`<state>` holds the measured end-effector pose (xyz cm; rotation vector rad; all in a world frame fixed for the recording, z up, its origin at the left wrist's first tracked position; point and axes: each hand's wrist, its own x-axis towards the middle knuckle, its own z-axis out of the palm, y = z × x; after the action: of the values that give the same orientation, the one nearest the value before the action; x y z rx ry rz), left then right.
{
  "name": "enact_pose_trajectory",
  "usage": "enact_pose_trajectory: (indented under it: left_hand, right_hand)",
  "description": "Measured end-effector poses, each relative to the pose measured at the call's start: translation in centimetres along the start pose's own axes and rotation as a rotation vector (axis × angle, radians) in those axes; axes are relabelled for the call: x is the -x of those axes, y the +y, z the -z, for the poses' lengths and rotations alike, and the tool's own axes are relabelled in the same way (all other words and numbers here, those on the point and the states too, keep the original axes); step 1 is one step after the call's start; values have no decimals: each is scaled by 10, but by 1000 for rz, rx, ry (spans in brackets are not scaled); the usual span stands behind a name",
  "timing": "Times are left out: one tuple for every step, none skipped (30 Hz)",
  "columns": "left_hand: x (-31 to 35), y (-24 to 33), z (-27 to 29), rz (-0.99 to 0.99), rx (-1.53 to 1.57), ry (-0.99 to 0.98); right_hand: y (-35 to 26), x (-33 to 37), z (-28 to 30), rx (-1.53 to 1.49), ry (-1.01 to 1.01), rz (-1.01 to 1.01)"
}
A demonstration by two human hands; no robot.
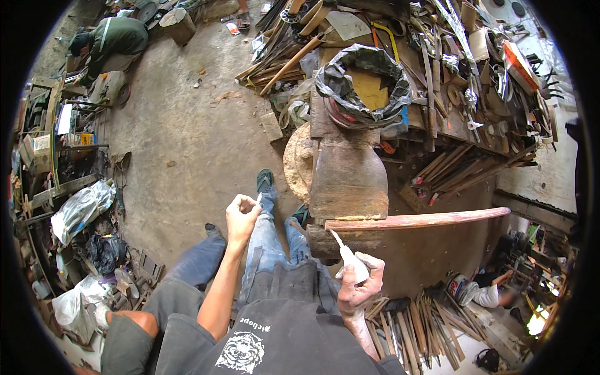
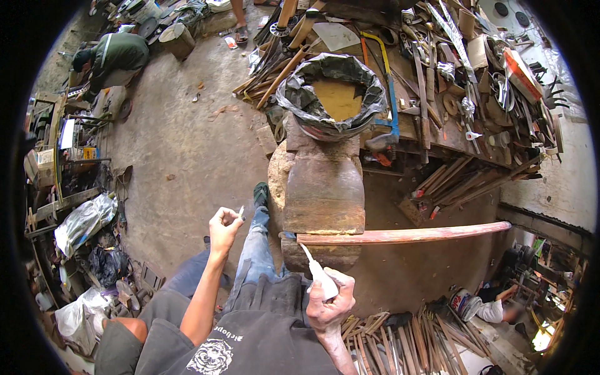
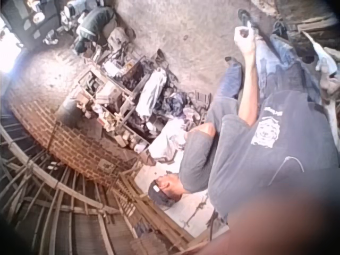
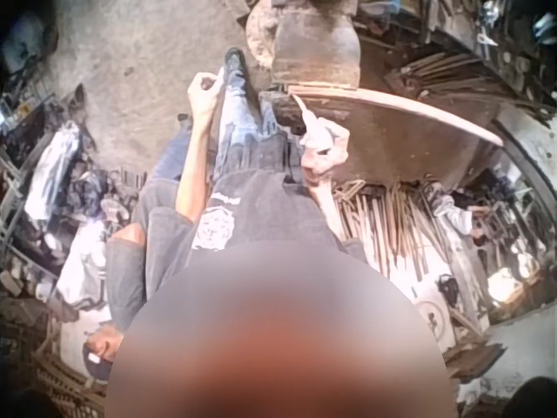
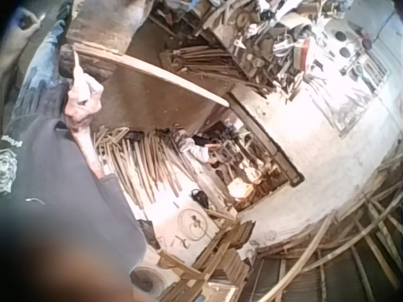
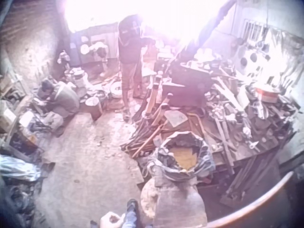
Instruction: The person applies glue from a white tube along the edge of a long wooden stick clamped in a vise. They repeatedly squeeze the tube, spread the glue with a finger, and reposition the stick to cover additional sections. The person also briefly wipes the stick with a cloth and inspects the glued edge.
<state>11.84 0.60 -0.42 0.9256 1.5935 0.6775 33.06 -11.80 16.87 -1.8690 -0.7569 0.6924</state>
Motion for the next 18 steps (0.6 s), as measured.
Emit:
enact_pose_trajectory:
  left_hand:
    - [0, -9, 2, -21, 80, -19]
    - [1, -15, 4, -48, 48, -20]
    - [1, -18, 4, -67, 32, -37]
    - [2, -19, 4, -30, 22, -50]
    - [2, -19, 3, -52, 21, -70]
    - [3, -17, 2, -15, 24, -88]
    - [3, -14, 1, 5, 48, -120]
    - [4, -11, 0, 16, 17, -114]
    - [4, -7, -1, 11, 6, -122]
    - [4, -4, -2, 4, 8, -127]
    - [4, -1, -4, 10, 10, -123]
    - [3, 1, -5, 13, 24, -116]
    - [3, 3, -6, 30, 41, -114]
    - [3, 3, -7, 18, 37, -117]
    - [3, 3, -8, 22, 35, -124]
    - [3, 2, -8, 44, 31, -126]
    - [3, 1, -8, 30, 29, -131]
    - [4, -1, -8, 33, 25, -130]
  right_hand:
    - [0, 0, 0, 0, -4, -4]
    - [1, -1, 0, -6, -11, -13]
    - [1, -1, 0, 15, -12, 1]
    - [2, -2, 0, 29, -16, 12]
    - [2, -2, 0, 42, -20, 24]
    - [3, -1, 0, 50, -18, 39]
    - [3, -1, 0, 58, -16, 55]
    - [3, -1, 0, 73, -12, 56]
    - [4, -1, 0, 76, -13, 64]
    - [4, -1, 0, 86, -12, 58]
    - [4, -1, 0, 98, -13, 55]
    - [5, -2, 0, 107, -12, 64]
    - [5, -2, 0, 118, -13, 76]
    - [5, -3, 0, 126, -12, 78]
    - [6, -3, 1, 135, -16, 92]
    - [6, -4, 1, 140, -17, 94]
    - [6, -4, 1, 147, -18, 82]
    - [6, -4, 1, 143, -20, 95]
